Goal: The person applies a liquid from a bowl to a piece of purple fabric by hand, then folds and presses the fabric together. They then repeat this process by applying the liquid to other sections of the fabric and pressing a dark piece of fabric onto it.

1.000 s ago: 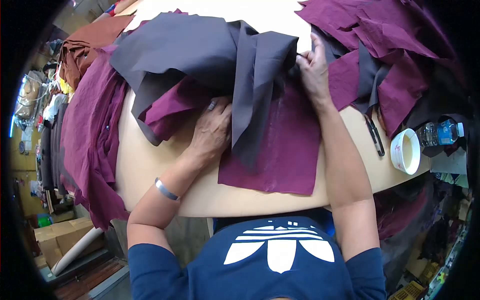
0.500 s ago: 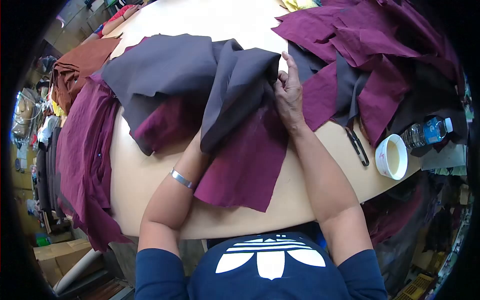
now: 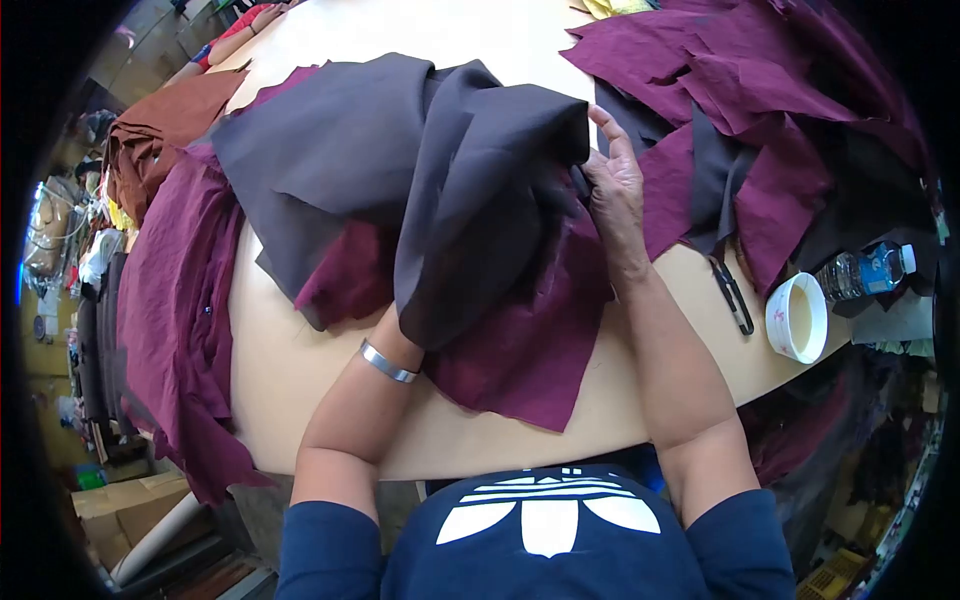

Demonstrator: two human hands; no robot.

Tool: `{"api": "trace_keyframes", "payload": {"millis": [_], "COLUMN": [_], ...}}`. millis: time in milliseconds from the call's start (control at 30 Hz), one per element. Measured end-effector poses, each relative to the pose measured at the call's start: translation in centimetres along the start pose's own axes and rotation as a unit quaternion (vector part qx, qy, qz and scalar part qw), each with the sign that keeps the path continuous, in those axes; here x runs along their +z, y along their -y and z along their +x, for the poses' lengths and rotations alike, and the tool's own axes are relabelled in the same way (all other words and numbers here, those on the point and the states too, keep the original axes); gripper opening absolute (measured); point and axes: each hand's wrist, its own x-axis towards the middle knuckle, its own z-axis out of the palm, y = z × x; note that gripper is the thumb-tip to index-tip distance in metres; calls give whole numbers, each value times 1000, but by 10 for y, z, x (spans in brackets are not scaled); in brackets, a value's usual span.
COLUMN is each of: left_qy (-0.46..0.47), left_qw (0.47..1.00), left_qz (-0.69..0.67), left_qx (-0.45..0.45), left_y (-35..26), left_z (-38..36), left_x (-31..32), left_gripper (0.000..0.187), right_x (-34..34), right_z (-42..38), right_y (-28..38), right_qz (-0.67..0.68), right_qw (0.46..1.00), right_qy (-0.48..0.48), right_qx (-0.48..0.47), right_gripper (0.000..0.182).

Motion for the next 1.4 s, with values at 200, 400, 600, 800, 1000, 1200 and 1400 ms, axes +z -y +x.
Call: {"api": "trace_keyframes", "payload": {"millis": [200, 400, 600, 800, 1000, 1200, 1400], "left_qy": [-14, -79, -121, 35, 419, 202, 61], "left_qw": [1000, 995, 943, 677, 871, 611, 641], "left_qz": [16, 61, 309, 735, 224, 741, 742], "left_qx": [-6, -7, -11, 14, -122, 192, 189], "left_y": [-14, -46, -50, -92, -97, -22, -14], "left_z": [-15, -46, -37, -49, -73, -24, 3], "left_x": [-5, -27, -26, -24, 34, 7, -15], "left_gripper": [33, 32, 31, 18, 26, 19, 28], "right_x": [-3, -22, -33, -31, -33, -25, -25], "right_z": [2, 9, 21, 20, 23, 12, -35], "right_y": [-6, -5, -22, -19, -21, 4, 27], "right_qz": [-102, -441, -557, -573, -544, -513, -380], "right_qw": [994, 890, 805, 800, 824, 850, 919], "right_qy": [-40, -76, -21, -39, -39, -75, -56], "right_qx": [-17, -85, -203, -172, -153, -94, 93], "right_gripper": [44, 43, 45, 41, 40, 51, 78]}}
